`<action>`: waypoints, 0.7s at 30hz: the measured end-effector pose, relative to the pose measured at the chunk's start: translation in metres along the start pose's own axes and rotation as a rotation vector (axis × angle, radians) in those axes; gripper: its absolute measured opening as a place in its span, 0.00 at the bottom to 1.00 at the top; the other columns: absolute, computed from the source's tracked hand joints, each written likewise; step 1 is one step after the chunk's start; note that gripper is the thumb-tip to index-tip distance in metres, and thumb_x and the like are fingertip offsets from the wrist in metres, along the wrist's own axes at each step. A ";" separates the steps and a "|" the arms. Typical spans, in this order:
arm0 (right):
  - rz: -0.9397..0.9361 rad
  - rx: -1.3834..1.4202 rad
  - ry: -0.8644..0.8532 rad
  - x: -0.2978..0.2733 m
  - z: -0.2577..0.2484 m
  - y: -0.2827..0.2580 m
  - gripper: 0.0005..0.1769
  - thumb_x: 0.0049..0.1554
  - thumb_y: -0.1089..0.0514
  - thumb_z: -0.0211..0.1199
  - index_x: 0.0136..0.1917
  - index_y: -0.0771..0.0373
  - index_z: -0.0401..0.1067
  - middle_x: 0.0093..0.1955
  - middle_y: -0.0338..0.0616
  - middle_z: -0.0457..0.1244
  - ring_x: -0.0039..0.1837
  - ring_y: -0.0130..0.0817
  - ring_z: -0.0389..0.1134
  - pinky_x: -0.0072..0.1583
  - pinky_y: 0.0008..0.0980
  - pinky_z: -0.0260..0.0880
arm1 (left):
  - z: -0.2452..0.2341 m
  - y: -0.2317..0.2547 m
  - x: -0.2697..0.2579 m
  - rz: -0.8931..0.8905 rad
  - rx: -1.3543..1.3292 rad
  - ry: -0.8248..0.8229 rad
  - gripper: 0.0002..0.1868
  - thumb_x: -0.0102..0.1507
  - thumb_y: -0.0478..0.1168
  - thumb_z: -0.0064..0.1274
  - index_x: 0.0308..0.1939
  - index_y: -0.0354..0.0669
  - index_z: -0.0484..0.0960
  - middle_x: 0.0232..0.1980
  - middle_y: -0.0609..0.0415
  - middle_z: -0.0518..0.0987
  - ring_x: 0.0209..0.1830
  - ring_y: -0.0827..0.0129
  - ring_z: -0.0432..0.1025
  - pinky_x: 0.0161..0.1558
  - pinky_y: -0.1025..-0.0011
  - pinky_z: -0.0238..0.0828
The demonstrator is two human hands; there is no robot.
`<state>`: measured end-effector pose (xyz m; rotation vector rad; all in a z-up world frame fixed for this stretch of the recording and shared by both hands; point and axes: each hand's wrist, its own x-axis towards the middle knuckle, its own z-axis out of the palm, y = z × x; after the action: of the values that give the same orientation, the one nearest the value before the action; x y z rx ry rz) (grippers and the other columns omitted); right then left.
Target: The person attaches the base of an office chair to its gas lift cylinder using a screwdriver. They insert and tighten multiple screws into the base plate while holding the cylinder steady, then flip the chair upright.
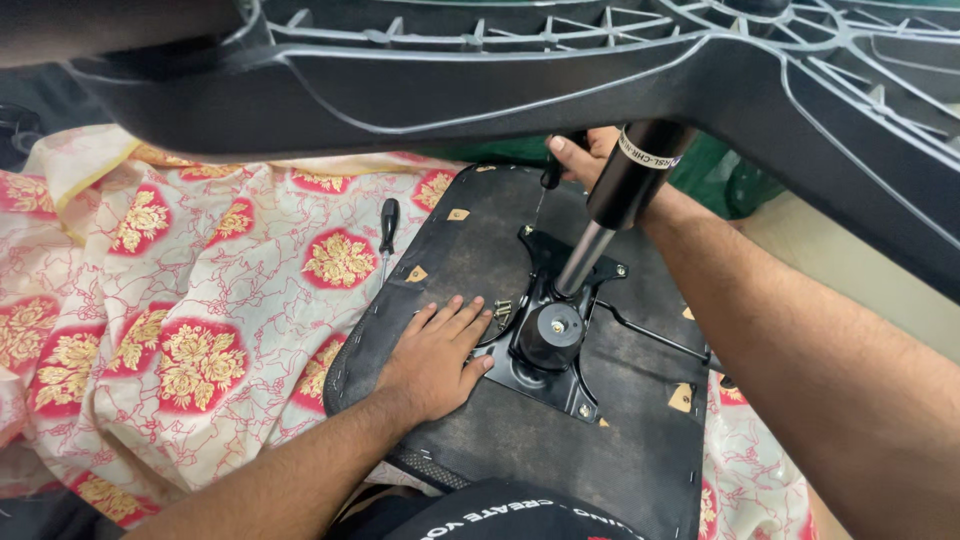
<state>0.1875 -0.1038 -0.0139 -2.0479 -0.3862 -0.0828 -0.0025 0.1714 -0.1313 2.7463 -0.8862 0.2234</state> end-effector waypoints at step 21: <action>-0.198 -0.225 0.015 -0.018 -0.004 -0.036 0.16 0.62 0.48 0.67 0.53 0.65 0.76 0.47 0.45 0.70 0.54 0.38 0.73 0.58 0.41 0.74 | -0.006 0.004 -0.001 -0.019 -0.011 0.004 0.34 0.67 0.57 0.42 0.73 0.45 0.65 0.79 0.52 0.60 0.80 0.59 0.50 0.75 0.53 0.41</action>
<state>0.1596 -0.0960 0.0149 -2.2226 -0.5920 -0.2732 -0.0059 0.1703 -0.1248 2.7422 -0.8573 0.2204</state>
